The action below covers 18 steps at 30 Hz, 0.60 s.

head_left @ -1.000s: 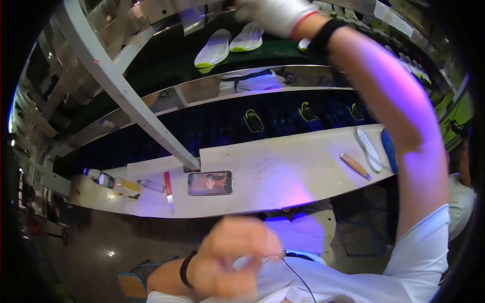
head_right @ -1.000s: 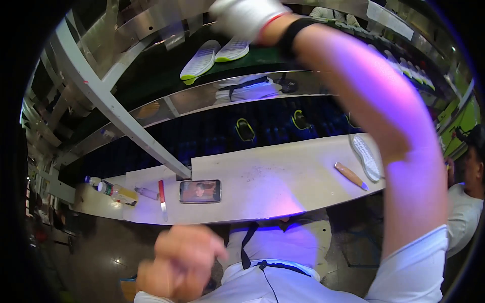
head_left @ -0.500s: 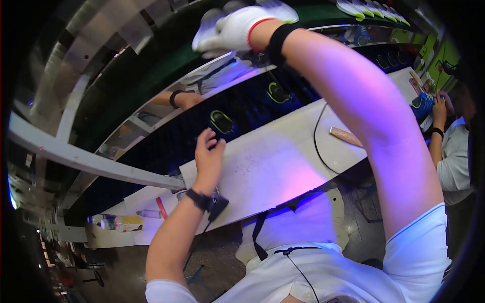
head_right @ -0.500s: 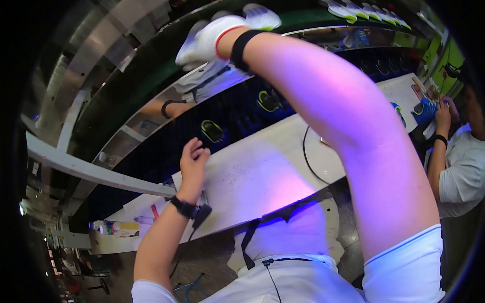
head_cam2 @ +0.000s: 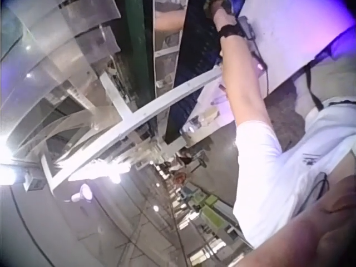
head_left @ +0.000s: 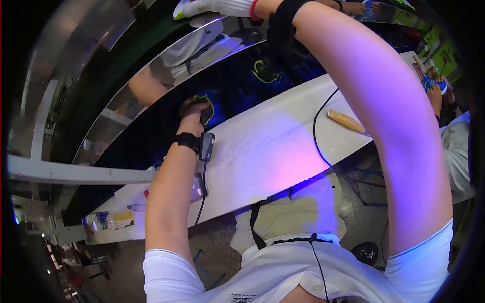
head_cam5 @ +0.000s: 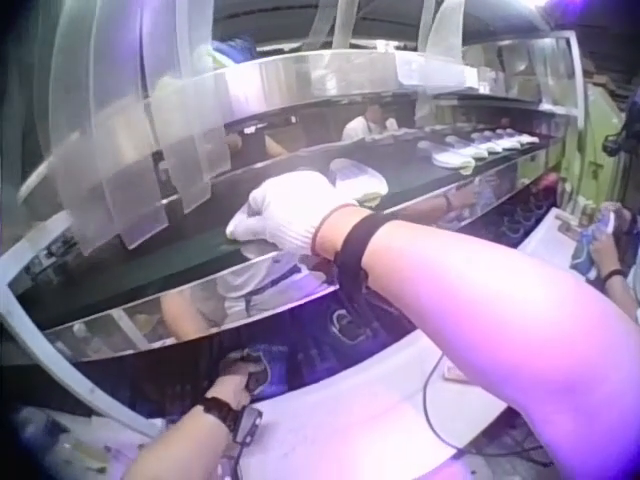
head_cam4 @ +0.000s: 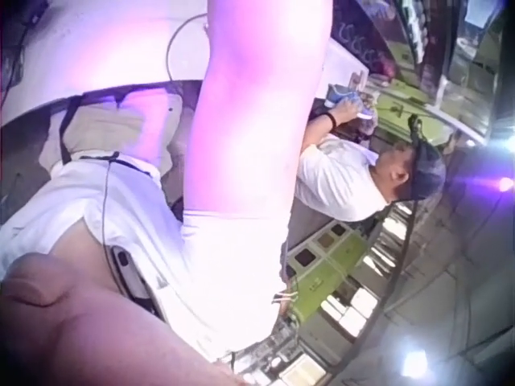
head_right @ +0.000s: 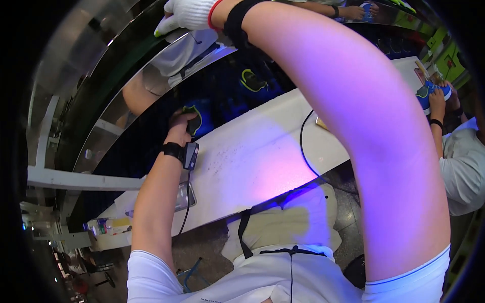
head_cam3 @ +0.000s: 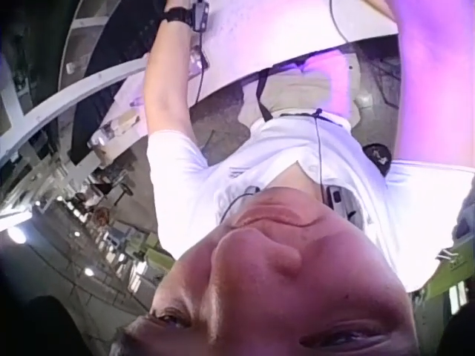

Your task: Inspecting shoe components using a UV light and assembling them at a factory station.

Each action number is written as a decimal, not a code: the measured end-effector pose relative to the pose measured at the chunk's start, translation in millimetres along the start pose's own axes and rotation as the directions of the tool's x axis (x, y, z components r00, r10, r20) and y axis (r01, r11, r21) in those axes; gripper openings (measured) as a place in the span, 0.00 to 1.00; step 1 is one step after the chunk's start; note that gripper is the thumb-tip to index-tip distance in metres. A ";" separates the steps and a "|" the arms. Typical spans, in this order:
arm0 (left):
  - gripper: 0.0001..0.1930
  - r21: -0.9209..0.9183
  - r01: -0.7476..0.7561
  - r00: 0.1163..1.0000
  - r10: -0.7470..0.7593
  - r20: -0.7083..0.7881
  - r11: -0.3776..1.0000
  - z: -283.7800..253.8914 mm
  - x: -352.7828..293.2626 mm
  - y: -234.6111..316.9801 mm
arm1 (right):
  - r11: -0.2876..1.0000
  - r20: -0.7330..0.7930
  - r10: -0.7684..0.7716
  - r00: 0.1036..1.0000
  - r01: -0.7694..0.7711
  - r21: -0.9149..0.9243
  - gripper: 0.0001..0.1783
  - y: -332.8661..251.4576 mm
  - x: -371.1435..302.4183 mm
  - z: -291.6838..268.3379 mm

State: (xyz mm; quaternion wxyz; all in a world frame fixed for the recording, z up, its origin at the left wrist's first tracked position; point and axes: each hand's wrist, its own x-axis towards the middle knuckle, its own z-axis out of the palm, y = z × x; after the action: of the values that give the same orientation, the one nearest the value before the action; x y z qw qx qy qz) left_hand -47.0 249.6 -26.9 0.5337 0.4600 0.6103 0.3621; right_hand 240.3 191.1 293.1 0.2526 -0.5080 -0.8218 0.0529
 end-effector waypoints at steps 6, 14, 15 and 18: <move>0.34 0.275 -0.180 0.979 0.144 0.145 0.945 26.5 -25.0 -17.6 | 0.967 -0.055 -0.139 0.989 0.123 -0.224 0.25 0.1 -1.1 2.6; 0.36 0.750 -0.306 0.952 0.188 0.242 0.586 71.3 14.4 51.1 | 0.945 -0.145 -0.180 0.973 0.130 -0.301 0.28 1.1 4.2 11.3; 0.36 0.872 -0.276 0.958 0.041 0.284 0.405 80.9 17.0 62.1 | 0.932 -0.178 -0.250 0.952 0.187 -0.310 0.27 9.9 1.4 12.1; 0.37 0.832 -0.266 0.953 0.005 0.302 0.487 53.5 39.6 52.1 | 0.933 -0.246 -0.325 0.913 0.267 -0.241 0.24 14.0 3.3 15.5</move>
State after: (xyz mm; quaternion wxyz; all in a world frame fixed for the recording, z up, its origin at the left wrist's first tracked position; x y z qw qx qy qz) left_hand 14.5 300.9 0.2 0.2756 0.7547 0.5952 -0.0145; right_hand 243.2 203.3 276.1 0.3194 -0.4022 -0.8461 -0.1429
